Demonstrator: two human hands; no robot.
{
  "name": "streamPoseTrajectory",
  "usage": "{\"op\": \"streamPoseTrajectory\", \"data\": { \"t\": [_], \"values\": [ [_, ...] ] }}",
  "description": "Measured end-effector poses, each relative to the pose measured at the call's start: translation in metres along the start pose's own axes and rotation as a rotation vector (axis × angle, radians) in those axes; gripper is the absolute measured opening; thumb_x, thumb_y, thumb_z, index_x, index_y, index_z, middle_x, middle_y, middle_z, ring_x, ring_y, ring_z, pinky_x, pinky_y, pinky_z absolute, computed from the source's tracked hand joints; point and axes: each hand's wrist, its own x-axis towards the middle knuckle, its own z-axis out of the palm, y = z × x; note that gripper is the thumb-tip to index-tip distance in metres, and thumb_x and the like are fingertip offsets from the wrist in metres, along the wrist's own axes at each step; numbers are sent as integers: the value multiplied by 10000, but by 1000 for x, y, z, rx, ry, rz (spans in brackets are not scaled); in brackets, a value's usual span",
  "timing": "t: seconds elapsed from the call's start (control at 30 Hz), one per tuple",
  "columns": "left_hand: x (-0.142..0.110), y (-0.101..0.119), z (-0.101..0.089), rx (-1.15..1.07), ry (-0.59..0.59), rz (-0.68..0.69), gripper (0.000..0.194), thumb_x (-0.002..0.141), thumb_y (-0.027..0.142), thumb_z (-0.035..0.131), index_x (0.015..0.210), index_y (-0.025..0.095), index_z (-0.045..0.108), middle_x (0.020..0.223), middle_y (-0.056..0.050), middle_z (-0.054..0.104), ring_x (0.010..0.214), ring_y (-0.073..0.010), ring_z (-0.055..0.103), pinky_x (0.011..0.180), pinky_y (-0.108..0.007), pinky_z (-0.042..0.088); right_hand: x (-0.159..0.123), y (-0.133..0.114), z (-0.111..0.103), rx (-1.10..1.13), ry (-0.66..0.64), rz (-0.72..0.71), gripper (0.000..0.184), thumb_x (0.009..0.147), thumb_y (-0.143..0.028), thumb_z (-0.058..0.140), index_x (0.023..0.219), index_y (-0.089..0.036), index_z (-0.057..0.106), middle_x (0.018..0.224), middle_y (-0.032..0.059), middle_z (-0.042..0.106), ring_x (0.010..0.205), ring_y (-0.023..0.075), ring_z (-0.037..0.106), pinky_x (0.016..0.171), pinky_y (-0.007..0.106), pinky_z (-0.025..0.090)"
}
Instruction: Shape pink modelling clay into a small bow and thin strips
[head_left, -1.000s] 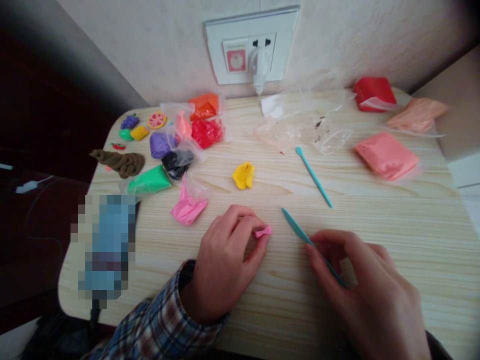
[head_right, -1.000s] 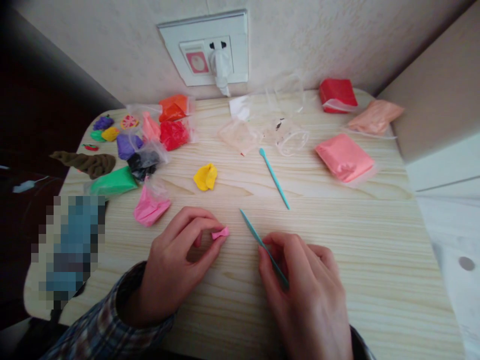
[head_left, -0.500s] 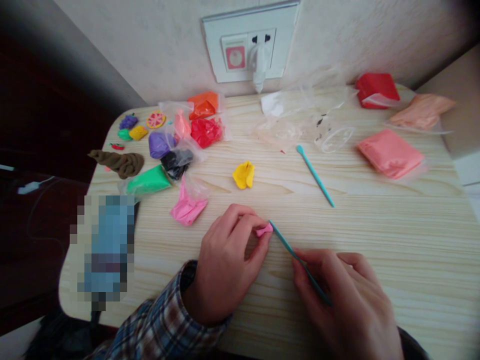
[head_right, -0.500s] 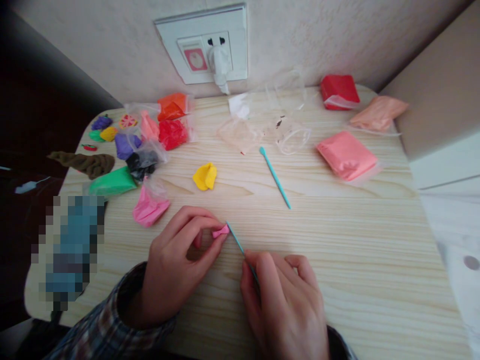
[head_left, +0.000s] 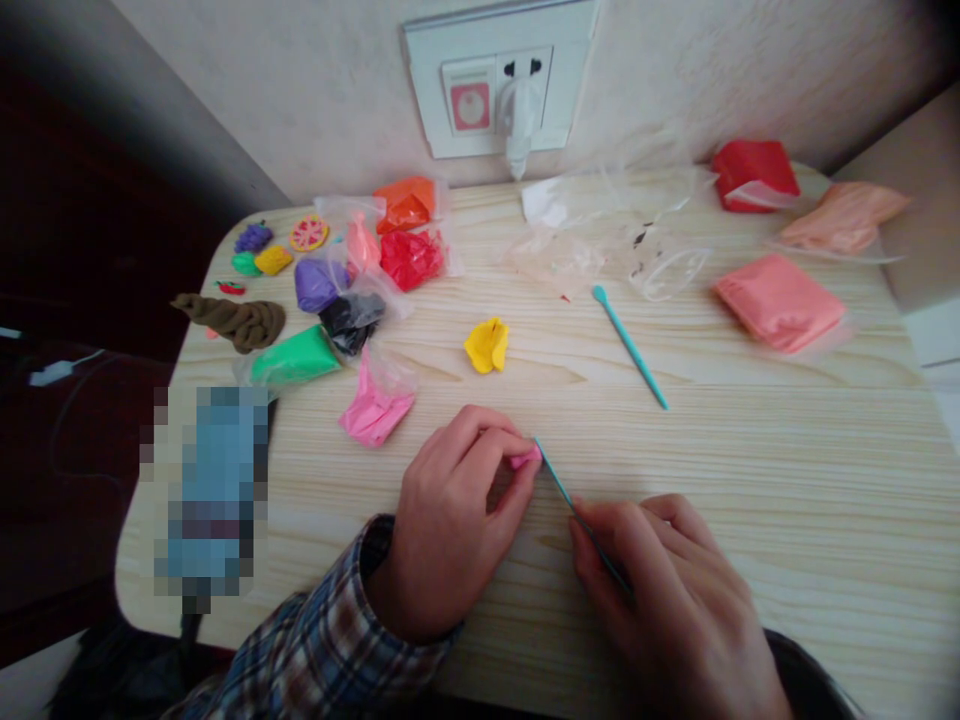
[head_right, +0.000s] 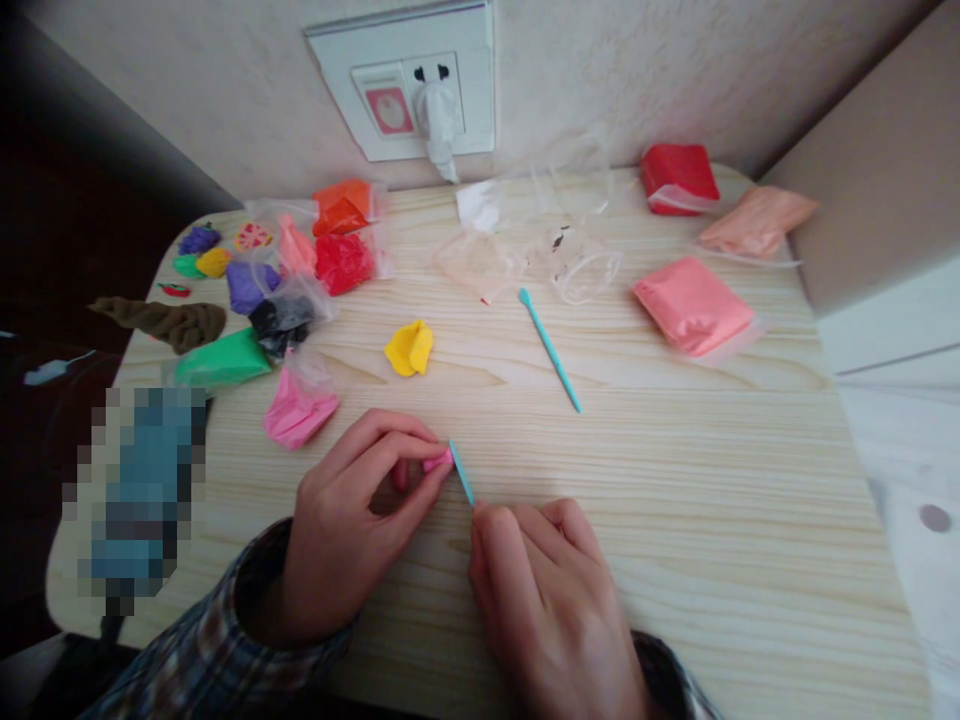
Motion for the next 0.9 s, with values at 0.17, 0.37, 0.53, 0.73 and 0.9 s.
{"op": "streamPoseTrajectory", "data": {
  "t": [0.17, 0.37, 0.53, 0.73, 0.9],
  "values": [
    [0, 0, 0, -4, 4, 3, 73, 831, 116, 591, 776, 160, 609, 821, -26, 623, 755, -128, 583, 654, -243, 477, -1, 1, 1, 21, -5, 17, 161, 895, -79, 430, 796, -190, 490, 564, -51, 541, 512, 94, 486, 588, 241, 355],
    [0, -1, 1, -5, 10, 8, 64, 825, 118, 605, 774, 157, 609, 805, -20, 618, 743, -126, 583, 652, -243, 475, 1, -1, 1, -8, 35, 40, 174, 896, -87, 428, 774, -204, 469, 556, -62, 550, 492, 83, 490, 592, 237, 365],
    [1, -1, 1, -13, 3, -3, 72, 826, 114, 600, 771, 161, 605, 812, -19, 618, 751, -128, 586, 666, -247, 478, 0, -2, 2, -8, 15, 33, 169, 895, -80, 410, 803, -201, 483, 559, -59, 566, 487, 84, 493, 579, 237, 369],
    [-1, 0, -1, -15, -11, -30, 51, 804, 131, 629, 820, 166, 596, 839, -19, 615, 717, -129, 564, 677, -257, 482, 1, 1, -3, -74, 65, 148, 113, 897, -161, 448, 812, -224, 487, 574, -55, 620, 518, 102, 546, 570, 244, 408],
    [-3, -2, -7, -8, -59, -42, 343, 764, 136, 663, 1079, 174, 534, 835, 16, 615, 576, -94, 489, 648, -256, 476, 2, 1, -5, -42, 69, 187, 122, 892, -162, 445, 794, -227, 478, 553, -61, 598, 487, 91, 562, 555, 238, 418]
  ]
}}
